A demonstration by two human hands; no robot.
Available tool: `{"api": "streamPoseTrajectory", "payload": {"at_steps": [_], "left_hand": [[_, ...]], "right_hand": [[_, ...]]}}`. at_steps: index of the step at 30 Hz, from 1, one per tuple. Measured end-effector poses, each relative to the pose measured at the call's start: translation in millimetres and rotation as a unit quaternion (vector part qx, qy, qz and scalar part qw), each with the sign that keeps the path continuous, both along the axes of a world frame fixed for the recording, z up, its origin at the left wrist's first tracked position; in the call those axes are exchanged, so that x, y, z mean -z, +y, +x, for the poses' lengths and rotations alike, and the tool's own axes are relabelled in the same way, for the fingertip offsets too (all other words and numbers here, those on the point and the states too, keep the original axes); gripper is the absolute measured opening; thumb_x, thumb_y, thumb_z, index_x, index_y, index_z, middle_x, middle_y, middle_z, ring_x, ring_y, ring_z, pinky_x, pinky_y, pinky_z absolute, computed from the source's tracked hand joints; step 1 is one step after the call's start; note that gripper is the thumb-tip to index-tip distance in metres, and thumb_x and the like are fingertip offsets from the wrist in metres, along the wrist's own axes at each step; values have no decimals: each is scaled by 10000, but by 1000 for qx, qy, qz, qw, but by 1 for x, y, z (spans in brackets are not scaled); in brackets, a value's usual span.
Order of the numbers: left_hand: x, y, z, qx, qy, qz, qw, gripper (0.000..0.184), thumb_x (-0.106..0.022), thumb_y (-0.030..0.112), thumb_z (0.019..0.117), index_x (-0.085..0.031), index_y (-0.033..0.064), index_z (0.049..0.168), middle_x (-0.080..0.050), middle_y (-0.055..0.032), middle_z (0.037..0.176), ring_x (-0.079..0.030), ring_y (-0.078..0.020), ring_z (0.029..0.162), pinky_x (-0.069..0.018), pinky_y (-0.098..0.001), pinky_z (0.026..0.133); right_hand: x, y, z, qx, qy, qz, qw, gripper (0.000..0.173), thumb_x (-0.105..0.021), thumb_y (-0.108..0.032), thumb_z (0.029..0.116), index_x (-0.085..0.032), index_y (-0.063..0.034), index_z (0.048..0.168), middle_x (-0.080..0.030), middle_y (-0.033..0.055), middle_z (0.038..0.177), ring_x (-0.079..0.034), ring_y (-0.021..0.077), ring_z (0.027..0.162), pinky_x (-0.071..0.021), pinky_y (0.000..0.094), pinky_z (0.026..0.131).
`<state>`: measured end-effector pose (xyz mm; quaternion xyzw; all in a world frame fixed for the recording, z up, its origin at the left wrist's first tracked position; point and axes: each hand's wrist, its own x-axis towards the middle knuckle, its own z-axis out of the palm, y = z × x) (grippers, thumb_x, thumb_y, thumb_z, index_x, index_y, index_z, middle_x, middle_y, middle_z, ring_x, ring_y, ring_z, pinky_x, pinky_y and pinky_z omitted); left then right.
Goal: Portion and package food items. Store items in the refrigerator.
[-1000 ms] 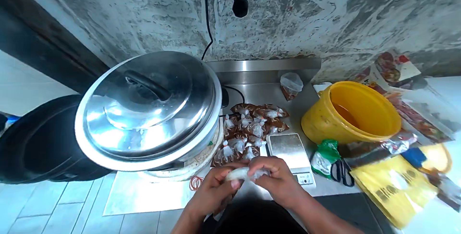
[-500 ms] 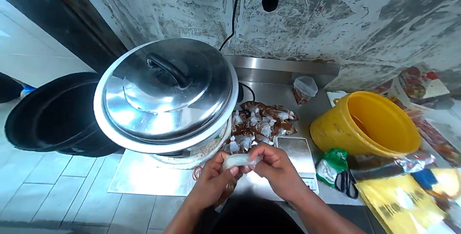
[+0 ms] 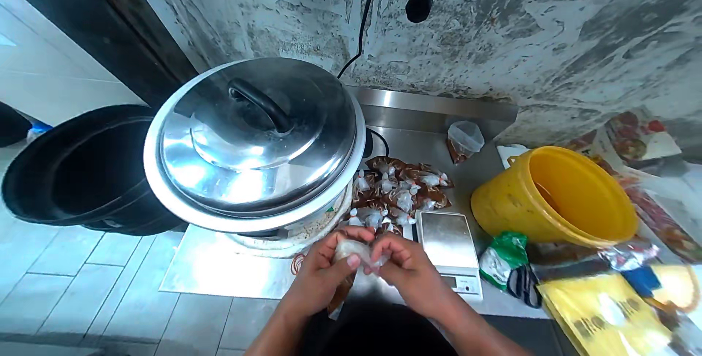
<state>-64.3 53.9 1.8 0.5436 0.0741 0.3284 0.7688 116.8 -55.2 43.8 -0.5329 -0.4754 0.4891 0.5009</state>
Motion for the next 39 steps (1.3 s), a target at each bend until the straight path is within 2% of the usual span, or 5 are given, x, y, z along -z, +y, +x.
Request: {"api": "streamPoseTrajectory", "payload": {"at_steps": [9, 13, 21, 25, 39], "left_hand": [[0, -6, -26, -173, 80, -80, 978, 195, -699, 166, 956, -607, 13, 1035, -747, -170, 1027, -744, -227, 897, -619, -365, 802], [-3, -8, -70, -217, 88, -50, 971, 217, -737, 207, 930, -613, 77, 1052, -742, -135, 997, -731, -271, 994, -554, -461, 1011], [6, -20, -119, -298, 88, -69, 948, 199, -737, 139, 906, -601, 125, 1050, -687, -57, 927, -696, -183, 906, -536, -427, 1018], [10, -30, -125, -315, 87, -82, 941, 256, -755, 142, 896, -575, 114, 1076, -679, -66, 964, -683, -145, 837, -595, -316, 775], [24, -30, -112, -195, 115, -84, 970, 200, -661, 180, 984, -527, 101, 1109, -725, -83, 943, -719, -181, 898, -560, -404, 953]], "right_hand": [[9, 17, -1, -145, -170, -120, 967, 262, -565, -235, 1014, -701, -81, 1178, -710, 60, 1030, -661, 126, 839, -564, 341, 784], [38, 42, -7, -176, -269, -196, 926, 303, -536, -258, 1015, -704, -92, 1204, -707, 102, 1087, -671, 221, 961, -540, 454, 898], [116, 84, -70, -374, -459, -68, 803, 301, -484, -166, 1024, -690, -81, 1226, -666, 161, 1227, -637, 364, 1150, -486, 600, 996], [142, 86, -82, -365, -525, -30, 769, 318, -426, -154, 1050, -635, -40, 1261, -640, 184, 1237, -638, 380, 1123, -474, 592, 1003], [112, 64, -40, -64, -173, -143, 972, 158, -605, -145, 930, -725, -47, 957, -681, 70, 1212, -654, 142, 1074, -556, 335, 926]]}}
